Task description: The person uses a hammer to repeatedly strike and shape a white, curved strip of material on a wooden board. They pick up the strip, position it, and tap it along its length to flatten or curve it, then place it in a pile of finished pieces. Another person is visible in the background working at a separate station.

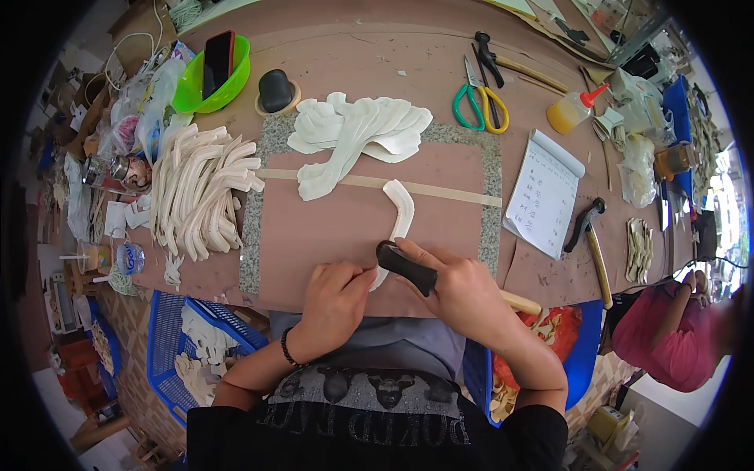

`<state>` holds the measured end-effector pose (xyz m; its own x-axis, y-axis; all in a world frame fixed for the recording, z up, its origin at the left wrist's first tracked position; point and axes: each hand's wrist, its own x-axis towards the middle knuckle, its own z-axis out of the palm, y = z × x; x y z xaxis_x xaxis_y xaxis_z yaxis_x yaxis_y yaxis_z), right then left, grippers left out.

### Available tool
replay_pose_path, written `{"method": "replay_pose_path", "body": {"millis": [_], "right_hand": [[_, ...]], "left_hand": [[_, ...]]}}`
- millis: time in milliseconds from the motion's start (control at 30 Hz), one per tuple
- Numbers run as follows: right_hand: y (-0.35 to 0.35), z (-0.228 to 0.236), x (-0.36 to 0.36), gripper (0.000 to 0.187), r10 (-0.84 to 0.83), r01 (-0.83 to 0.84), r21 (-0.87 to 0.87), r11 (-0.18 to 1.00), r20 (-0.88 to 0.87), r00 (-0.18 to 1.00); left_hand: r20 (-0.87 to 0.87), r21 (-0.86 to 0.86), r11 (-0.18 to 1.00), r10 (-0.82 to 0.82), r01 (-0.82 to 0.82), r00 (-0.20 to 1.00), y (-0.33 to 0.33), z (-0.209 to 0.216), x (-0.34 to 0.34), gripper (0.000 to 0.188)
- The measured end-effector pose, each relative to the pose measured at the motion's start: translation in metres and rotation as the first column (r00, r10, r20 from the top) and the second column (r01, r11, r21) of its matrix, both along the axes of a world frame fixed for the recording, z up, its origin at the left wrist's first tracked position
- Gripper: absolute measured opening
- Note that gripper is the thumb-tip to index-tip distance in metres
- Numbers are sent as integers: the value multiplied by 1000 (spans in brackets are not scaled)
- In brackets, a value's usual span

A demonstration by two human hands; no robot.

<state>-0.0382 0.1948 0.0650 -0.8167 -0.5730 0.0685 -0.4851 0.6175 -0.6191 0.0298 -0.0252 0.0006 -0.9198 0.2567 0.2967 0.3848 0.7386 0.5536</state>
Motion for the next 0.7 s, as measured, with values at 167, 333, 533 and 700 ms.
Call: {"method": "replay_pose_path", "body": {"millis": [167, 333, 533, 700], "right_hand": [[2, 3, 0, 67, -18, 25, 107, 994, -61, 998], [1, -5, 6, 69, 120, -115, 79, 990, -66, 991], [-1, 6, 9, 62, 130, -125, 61, 990, -69, 989], [-4, 14, 8, 58, 88, -83, 103, 991, -38, 995]], "left_hand": [[-110, -163, 979, -144, 125, 983, -9, 3, -5, 28], [-128, -179, 949, -286, 261, 950, -22, 7, -12, 31], [-15, -239, 906, -363, 349, 932, -36, 7, -12, 35], [-47, -276, 875, -425, 397, 904, -45, 12, -16, 35]]}}
